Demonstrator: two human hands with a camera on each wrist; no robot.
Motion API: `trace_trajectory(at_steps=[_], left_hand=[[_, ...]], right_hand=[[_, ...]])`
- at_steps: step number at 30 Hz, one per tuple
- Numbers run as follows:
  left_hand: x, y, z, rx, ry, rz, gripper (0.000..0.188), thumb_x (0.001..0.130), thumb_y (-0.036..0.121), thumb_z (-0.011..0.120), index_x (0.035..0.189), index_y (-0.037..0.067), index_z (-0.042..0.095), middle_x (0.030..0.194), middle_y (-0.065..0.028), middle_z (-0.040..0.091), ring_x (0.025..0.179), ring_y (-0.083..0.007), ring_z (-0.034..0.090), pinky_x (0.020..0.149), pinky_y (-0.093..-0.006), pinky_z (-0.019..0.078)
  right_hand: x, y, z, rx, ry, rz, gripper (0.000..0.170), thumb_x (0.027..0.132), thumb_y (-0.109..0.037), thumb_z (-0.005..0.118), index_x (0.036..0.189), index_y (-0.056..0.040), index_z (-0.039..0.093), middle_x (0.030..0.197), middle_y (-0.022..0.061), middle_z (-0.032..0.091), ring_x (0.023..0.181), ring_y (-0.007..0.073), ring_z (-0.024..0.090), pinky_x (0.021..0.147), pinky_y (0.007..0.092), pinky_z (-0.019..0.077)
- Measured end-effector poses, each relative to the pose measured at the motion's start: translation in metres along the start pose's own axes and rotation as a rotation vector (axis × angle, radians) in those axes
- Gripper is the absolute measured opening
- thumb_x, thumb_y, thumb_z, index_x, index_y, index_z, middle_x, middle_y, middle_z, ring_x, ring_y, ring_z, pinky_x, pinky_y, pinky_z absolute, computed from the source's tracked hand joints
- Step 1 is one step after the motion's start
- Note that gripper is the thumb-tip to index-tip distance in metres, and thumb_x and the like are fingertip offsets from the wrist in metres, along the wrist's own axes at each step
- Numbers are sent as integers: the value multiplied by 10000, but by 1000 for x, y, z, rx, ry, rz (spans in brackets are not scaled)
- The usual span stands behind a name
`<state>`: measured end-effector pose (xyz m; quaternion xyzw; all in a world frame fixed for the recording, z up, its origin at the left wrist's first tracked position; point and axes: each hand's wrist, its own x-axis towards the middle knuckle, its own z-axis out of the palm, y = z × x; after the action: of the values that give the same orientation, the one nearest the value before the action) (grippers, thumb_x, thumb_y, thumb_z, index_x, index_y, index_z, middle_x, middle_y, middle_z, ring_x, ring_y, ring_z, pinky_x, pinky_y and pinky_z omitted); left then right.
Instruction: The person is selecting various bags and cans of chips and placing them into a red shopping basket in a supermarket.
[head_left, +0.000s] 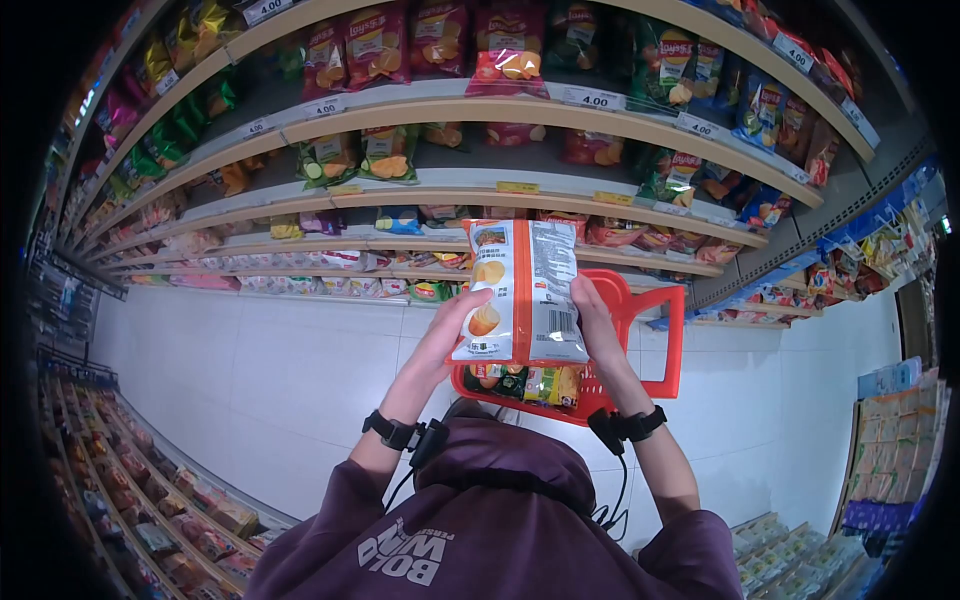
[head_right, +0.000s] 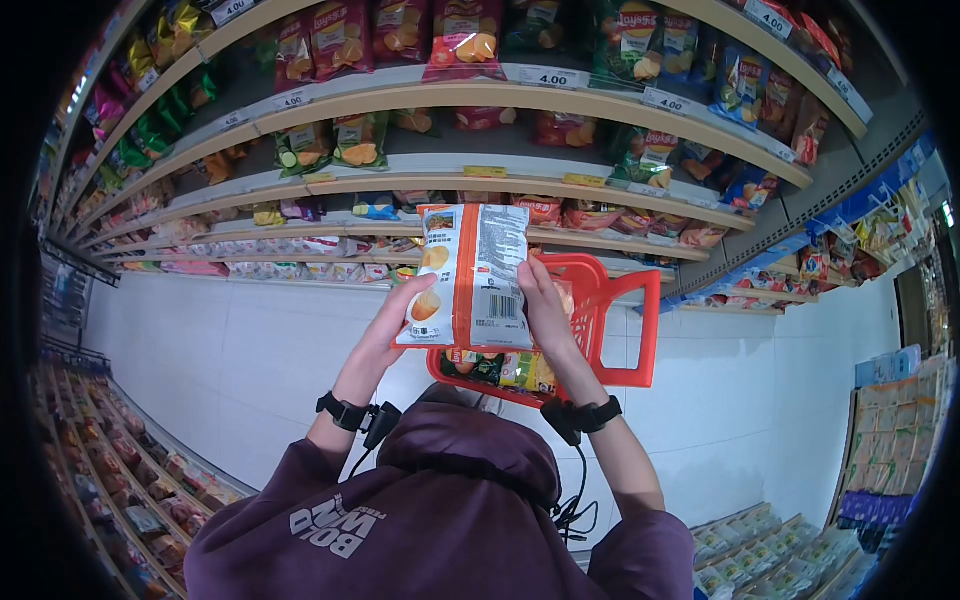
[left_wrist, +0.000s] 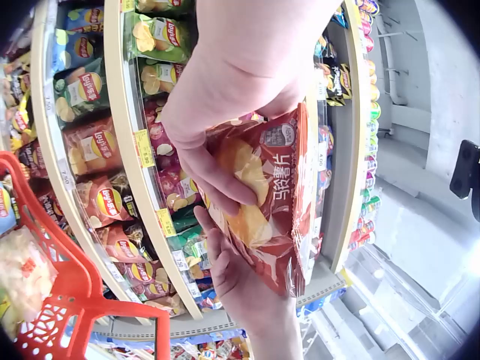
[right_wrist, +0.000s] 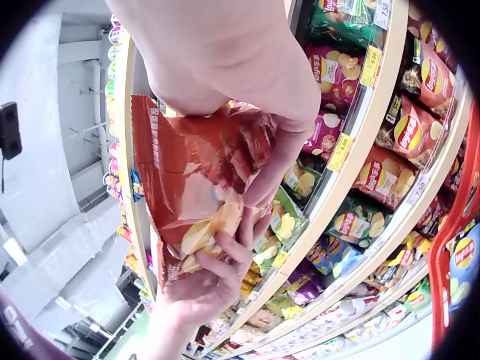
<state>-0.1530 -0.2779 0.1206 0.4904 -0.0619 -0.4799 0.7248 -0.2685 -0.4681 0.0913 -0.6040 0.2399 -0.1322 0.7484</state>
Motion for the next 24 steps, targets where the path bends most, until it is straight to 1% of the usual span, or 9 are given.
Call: trace_trajectory(at_steps=[1,4,10,13,15,16,19,22,24], left_hand=[[-1,1,0,-9,10,-5,535,893,332,611,1263,-32,480,1189,-119,610,1021,-170,647,854,-297,534],[-2,2,0,-34,36,-18,519,900,338,602,1256,-26,500,1191,-118,617,1014,-166,650,848,-297,536],[0,-2,4,14,46,-57,536,914,382,576,1277,-5,494,1174,-115,627,989,-166,660,829,-298,541],[-1,-3,10,59,52,-43,585,943,471,476,1292,2,477,1157,-137,633,942,-204,675,806,-314,550],[-9,3,16,77,8,-50,657,967,546,364,1303,-11,451,1161,-177,629,897,-275,687,794,-331,549],[-8,3,13,158,-39,-76,659,975,533,304,1309,-19,441,1135,-195,637,878,-268,693,783,-332,556],[3,-8,-8,358,-156,-101,680,988,478,133,1323,-45,409,1064,-241,657,834,-268,705,759,-335,570],[9,-20,-17,466,-179,-52,708,958,350,-46,1333,-70,384,973,-254,680,834,-300,703,755,-334,569],[7,-22,-18,458,-166,-41,714,968,371,-37,1323,-72,395,978,-254,679,830,-297,704,746,-319,568]], right_hand=[[3,7,-4,-46,-3,-50,514,1005,-356,451,1414,-56,367,1251,81,572,1135,136,521,955,275,402],[-8,-7,-9,-107,-34,-31,526,968,-227,544,1438,-87,353,1370,112,494,1179,168,504,969,321,407],[-29,-17,-6,-506,-168,-558,803,707,-4,774,1412,-158,422,1534,142,249,1287,267,446,1020,371,403],[-23,-11,-12,-588,-236,-582,743,706,-40,788,1371,-125,468,1489,155,334,1295,275,443,1033,357,400],[-24,-5,-11,-532,-177,-554,633,723,-55,785,1302,-93,532,1358,149,488,1200,243,534,980,345,449],[-25,-4,-10,-503,-148,-540,579,732,-62,783,1267,-76,563,1292,146,565,1152,228,579,953,339,473],[-28,-16,-10,-573,-165,-111,415,765,-97,778,1143,-22,626,996,87,705,932,166,677,837,297,534],[-27,-7,-11,-481,-139,-141,339,784,-122,770,1069,10,642,926,85,716,836,147,691,762,277,551],[-26,-3,-11,-446,-134,-169,319,792,-133,766,1049,17,648,896,82,720,791,142,697,730,271,559]])
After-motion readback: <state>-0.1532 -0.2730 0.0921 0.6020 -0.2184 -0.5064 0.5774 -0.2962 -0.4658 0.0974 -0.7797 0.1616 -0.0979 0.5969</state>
